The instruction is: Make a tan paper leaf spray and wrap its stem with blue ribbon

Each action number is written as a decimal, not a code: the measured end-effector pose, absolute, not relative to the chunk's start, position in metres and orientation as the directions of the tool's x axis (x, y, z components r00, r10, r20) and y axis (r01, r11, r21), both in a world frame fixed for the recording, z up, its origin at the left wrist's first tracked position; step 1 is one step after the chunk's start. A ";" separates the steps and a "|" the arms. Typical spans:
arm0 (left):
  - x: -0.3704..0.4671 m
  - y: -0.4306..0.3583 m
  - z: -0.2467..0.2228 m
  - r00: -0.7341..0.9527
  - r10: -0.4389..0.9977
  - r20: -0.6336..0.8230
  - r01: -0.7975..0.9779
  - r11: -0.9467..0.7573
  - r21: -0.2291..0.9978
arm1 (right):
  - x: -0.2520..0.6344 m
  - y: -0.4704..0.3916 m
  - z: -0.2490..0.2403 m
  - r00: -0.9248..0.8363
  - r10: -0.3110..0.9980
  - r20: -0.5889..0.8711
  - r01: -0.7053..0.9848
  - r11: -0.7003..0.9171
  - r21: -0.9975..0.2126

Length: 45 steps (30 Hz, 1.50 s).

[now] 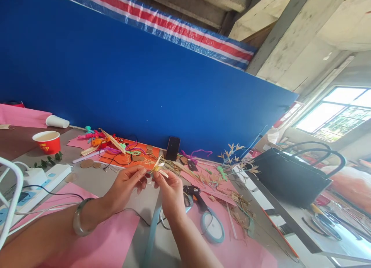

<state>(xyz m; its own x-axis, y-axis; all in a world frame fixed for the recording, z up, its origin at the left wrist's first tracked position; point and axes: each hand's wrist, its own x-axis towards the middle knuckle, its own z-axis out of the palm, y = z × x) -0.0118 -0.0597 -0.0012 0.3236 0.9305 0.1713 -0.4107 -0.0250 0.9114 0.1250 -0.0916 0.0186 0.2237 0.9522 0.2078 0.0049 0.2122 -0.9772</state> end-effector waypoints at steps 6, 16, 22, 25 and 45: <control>-0.011 -0.058 0.002 0.356 0.922 0.151 -0.458 0.032 0.888 | 0.124 -0.091 0.020 0.206 0.953 0.224 0.008 0.227 -0.974; -0.013 -0.059 0.006 0.454 0.890 0.052 -0.505 0.208 0.838 | 0.124 -0.090 0.026 0.170 0.952 0.254 0.100 0.239 -0.966; -0.014 -0.059 0.006 0.472 0.881 0.028 -0.487 0.234 0.841 | 0.127 -0.090 0.027 0.142 0.955 0.261 0.082 0.251 -0.964; -0.015 -0.058 0.006 0.474 0.880 0.030 -0.479 0.230 0.847 | 0.128 -0.090 0.030 0.128 0.956 0.264 0.115 0.250 -0.961; -0.014 -0.056 -0.002 0.309 0.932 0.188 -0.384 -0.059 0.922 | 0.119 -0.089 0.015 0.183 0.962 0.205 -0.054 0.218 -0.974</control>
<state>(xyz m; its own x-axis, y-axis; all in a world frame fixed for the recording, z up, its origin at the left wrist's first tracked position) -0.0139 -0.0559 -0.0020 0.3090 0.9322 0.1882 -0.3836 -0.0589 0.9216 0.1192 -0.0893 0.0149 0.1826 0.9615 0.2052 -0.0544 0.2182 -0.9744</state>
